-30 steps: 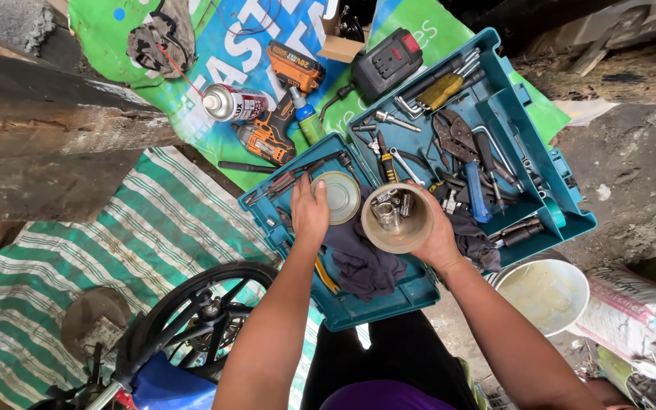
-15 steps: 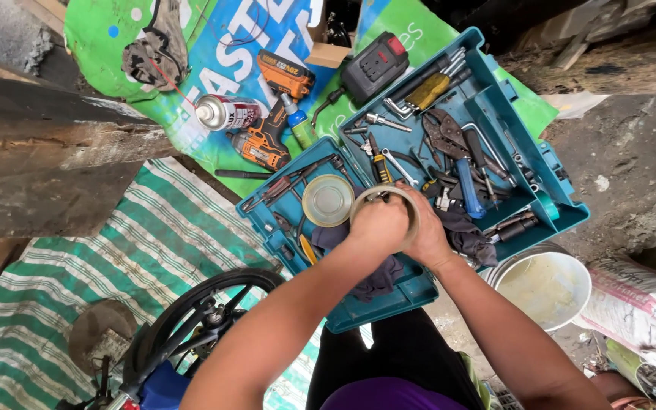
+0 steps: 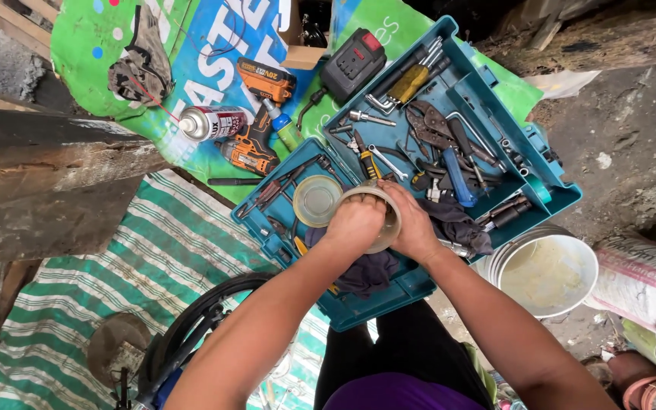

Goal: The person opens a plastic container and places it in a toolbox, then wipes a wrench with a cloth. They proceed to use the wrench to tighten bolts on the motorcycle's handlebars and adjust the controls.

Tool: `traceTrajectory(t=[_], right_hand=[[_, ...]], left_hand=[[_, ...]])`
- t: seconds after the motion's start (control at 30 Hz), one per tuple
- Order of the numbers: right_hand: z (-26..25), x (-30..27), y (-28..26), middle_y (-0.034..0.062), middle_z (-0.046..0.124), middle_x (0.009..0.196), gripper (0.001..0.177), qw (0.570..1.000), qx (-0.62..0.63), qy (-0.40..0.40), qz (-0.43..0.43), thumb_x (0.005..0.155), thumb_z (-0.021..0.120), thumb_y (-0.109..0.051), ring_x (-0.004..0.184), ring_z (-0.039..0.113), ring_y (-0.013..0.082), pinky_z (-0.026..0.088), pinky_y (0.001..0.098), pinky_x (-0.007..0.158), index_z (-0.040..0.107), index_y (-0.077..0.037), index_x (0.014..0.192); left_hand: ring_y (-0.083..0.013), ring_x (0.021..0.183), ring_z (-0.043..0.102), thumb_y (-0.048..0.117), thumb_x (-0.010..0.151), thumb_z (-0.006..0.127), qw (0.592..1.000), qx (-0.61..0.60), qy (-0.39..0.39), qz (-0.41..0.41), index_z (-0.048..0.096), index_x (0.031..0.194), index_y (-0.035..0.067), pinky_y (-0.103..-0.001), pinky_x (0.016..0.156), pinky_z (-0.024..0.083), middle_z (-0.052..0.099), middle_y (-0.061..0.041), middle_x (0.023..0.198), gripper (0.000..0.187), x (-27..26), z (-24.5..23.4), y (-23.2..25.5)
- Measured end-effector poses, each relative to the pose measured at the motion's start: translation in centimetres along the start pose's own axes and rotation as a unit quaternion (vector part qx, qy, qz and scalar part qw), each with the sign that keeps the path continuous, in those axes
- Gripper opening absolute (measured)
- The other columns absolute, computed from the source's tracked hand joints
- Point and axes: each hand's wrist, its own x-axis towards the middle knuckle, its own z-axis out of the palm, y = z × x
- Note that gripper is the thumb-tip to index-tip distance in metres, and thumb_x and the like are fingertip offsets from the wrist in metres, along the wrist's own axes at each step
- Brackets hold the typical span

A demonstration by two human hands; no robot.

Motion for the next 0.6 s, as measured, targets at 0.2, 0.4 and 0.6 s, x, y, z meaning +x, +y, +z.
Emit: traceTrajectory(t=[0.2,0.4,0.6], right_hand=[[0.4,0.1,-0.6,0.0084,0.07,0.154,0.092,0.998,-0.058,-0.016,-0.018,0.077,0.093,-0.028,0.147,0.062,0.0331,0.062,0.0488,0.107,0.058,-0.006,0.158],[1.7,0.4,-0.5,-0.0027,0.071,0.154,0.086,0.992,-0.101,-0.041,-0.067,0.08,0.09,-0.044,0.147,0.064,0.0264,0.067,0.0441,0.093,0.064,-0.019,0.158],[2.0,0.3,0.5,-0.0064,0.073,0.151,0.086,0.991,-0.107,-0.047,-0.071,0.078,0.089,-0.053,0.146,0.065,0.0218,0.067,0.04,0.088,0.066,-0.024,0.155]], left_hand=[[-0.0338,0.068,0.076,0.003,0.091,0.067,0.988,-0.073,-0.109,-0.086,0.076,0.079,0.003,-0.045,0.053,0.065,0.067,-0.013,0.08,0.016,-1.6,0.8,0.0],[-0.0441,0.086,0.081,0.008,0.1,0.061,0.884,-0.251,-0.238,-0.315,0.073,0.093,-0.002,-0.052,0.072,0.068,0.073,-0.021,0.098,0.017,1.2,-0.8,0.9],[-0.0443,0.099,0.08,0.012,0.101,0.062,0.868,-0.294,-0.261,-0.303,0.074,0.111,0.002,-0.055,0.083,0.066,0.075,-0.023,0.108,0.019,2.0,-3.2,1.0]])
